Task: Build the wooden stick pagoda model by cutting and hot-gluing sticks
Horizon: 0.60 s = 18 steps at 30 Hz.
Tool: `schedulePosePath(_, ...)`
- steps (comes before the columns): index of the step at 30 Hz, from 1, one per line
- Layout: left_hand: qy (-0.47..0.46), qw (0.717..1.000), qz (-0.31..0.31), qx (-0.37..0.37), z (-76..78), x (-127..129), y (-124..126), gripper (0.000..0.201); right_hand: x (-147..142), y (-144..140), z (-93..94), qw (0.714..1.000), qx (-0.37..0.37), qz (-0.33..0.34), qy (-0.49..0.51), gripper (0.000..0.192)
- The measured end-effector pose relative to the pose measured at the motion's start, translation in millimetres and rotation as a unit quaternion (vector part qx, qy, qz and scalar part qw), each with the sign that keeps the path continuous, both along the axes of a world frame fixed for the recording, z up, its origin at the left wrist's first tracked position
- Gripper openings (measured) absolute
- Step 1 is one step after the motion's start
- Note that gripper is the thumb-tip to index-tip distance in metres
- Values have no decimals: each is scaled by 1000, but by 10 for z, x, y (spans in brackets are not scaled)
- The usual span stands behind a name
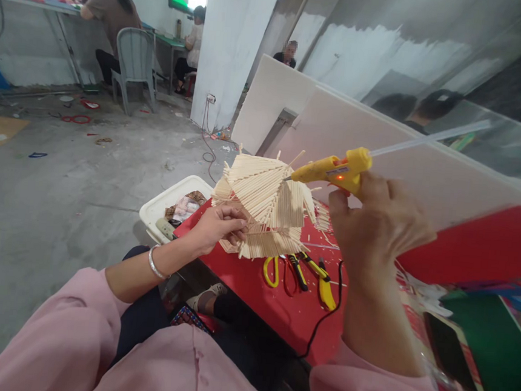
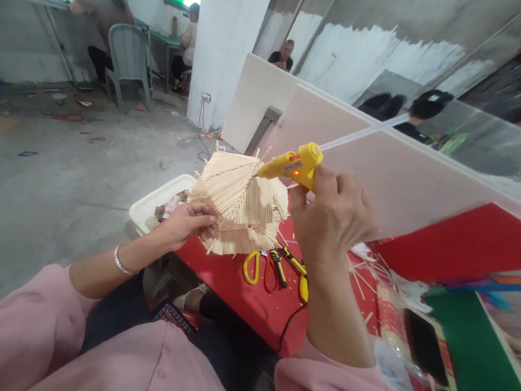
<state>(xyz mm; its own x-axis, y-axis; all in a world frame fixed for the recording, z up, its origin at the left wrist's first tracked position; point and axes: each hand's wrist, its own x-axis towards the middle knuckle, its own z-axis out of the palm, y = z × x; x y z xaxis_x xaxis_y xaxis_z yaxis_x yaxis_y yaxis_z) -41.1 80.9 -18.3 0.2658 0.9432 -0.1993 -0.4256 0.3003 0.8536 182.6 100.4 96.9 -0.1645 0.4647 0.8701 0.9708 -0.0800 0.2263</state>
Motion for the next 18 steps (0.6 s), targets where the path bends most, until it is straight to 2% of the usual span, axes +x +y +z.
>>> schedulePosePath(5,-2,1000,1,4,-24,-4,11,6,-14,32,21,999,-24,6,27,40)
schedulePosePath(12,-8,1000,11,9,-65,-14,14,10,-62,67,47,996,-56,-22,69,45)
schedulePosePath(18,-5,1000,11,10,-75,-21,15,10,-33,92,26,998,-33,-22,55,43)
